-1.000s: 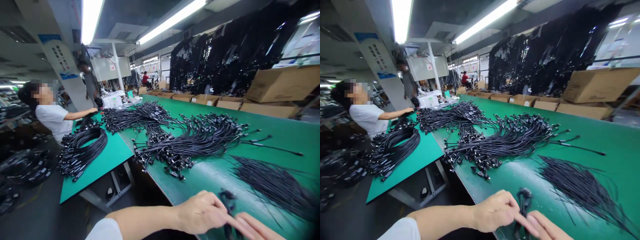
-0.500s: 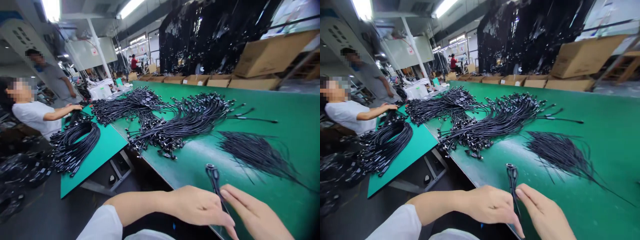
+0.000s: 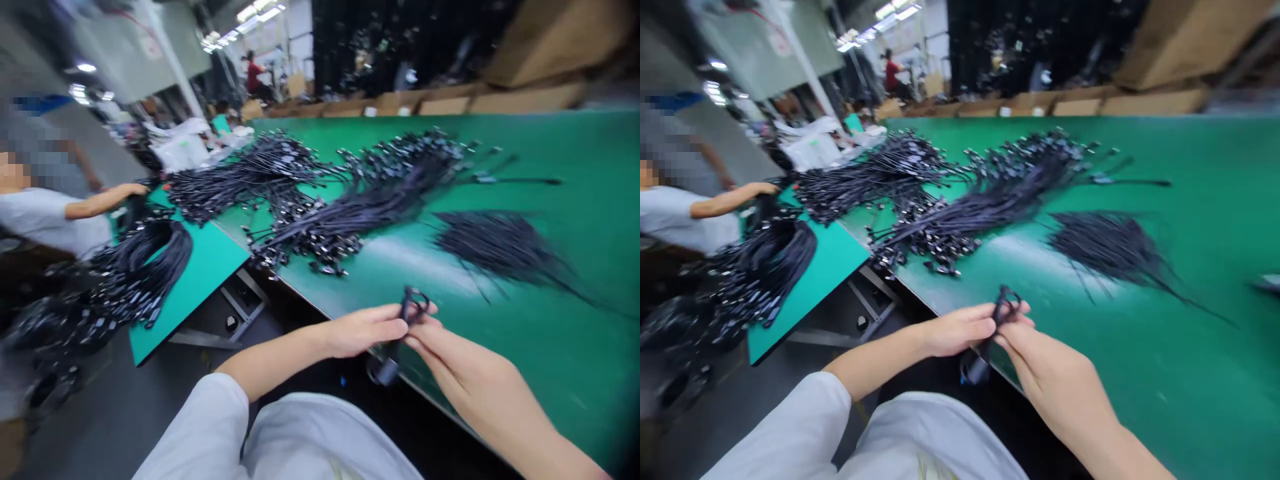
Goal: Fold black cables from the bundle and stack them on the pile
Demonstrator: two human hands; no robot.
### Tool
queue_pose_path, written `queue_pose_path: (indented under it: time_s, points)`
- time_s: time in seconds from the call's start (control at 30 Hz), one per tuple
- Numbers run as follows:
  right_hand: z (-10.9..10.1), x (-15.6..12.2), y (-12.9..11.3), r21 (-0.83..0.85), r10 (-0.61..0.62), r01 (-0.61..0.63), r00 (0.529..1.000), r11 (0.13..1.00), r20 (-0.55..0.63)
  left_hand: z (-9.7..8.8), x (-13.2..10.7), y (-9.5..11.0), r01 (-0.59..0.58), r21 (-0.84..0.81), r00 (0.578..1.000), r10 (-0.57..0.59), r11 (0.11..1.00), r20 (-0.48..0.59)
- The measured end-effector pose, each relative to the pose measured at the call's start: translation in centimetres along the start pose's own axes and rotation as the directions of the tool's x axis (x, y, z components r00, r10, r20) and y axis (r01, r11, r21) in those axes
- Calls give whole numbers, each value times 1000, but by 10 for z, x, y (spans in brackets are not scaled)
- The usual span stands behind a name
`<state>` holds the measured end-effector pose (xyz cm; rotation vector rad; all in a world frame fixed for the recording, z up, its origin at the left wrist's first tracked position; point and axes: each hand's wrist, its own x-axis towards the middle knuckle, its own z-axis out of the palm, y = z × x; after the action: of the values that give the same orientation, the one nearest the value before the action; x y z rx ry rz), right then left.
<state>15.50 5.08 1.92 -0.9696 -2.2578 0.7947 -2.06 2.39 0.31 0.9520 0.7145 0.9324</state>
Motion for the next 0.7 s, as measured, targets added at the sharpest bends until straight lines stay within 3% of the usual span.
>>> queue_pose_path:
  time_s: [0.07,0.1,0.17,0.2,0.23,0.27,0.33,0.37,0.4,0.47,0.53,0.6,0.63,0.7]
  points:
    - [4,3,-12,244,135,-152,987,958,85,4,-5,4,-79,82,997,78,993,23]
    - [8,5,-14,413,209,-258,965,874,161,4,-6,5,-90,107,996,90,990,11]
    - [15,8,-11,681,296,-404,914,611,277,2,-6,5,-84,132,996,85,988,-4]
    - [17,9,-8,744,304,-432,900,509,314,1,-6,4,-78,140,997,81,987,-15]
    - [18,8,-6,761,291,-439,896,478,334,-1,-5,4,-72,145,997,77,987,-29]
    - [17,7,-4,730,265,-430,903,532,339,-3,-3,4,-67,145,995,77,987,-58]
    - [11,4,-3,519,205,-317,943,794,263,-8,1,4,-53,169,987,78,984,-143]
    - [6,4,-4,339,167,-217,971,916,169,-11,5,4,-49,219,976,93,974,-195]
    - [1,3,-5,127,114,-118,993,985,43,-14,8,4,-48,310,963,127,950,-239]
    - [-8,3,-6,-260,-55,9,984,966,-169,-19,14,1,-49,588,939,237,807,-248]
    - [-12,1,-5,-487,-208,99,963,868,-173,-22,16,-4,-62,838,932,331,543,-145]
    - [-10,-6,0,-551,-272,200,961,810,-51,-17,14,-10,-95,950,949,315,296,-4]
    - [-6,-10,6,-532,-271,223,963,817,-12,-13,12,-12,-113,969,962,268,217,52]
    - [8,-11,25,-381,-221,201,975,903,-9,-2,11,-12,-135,973,985,133,189,111]
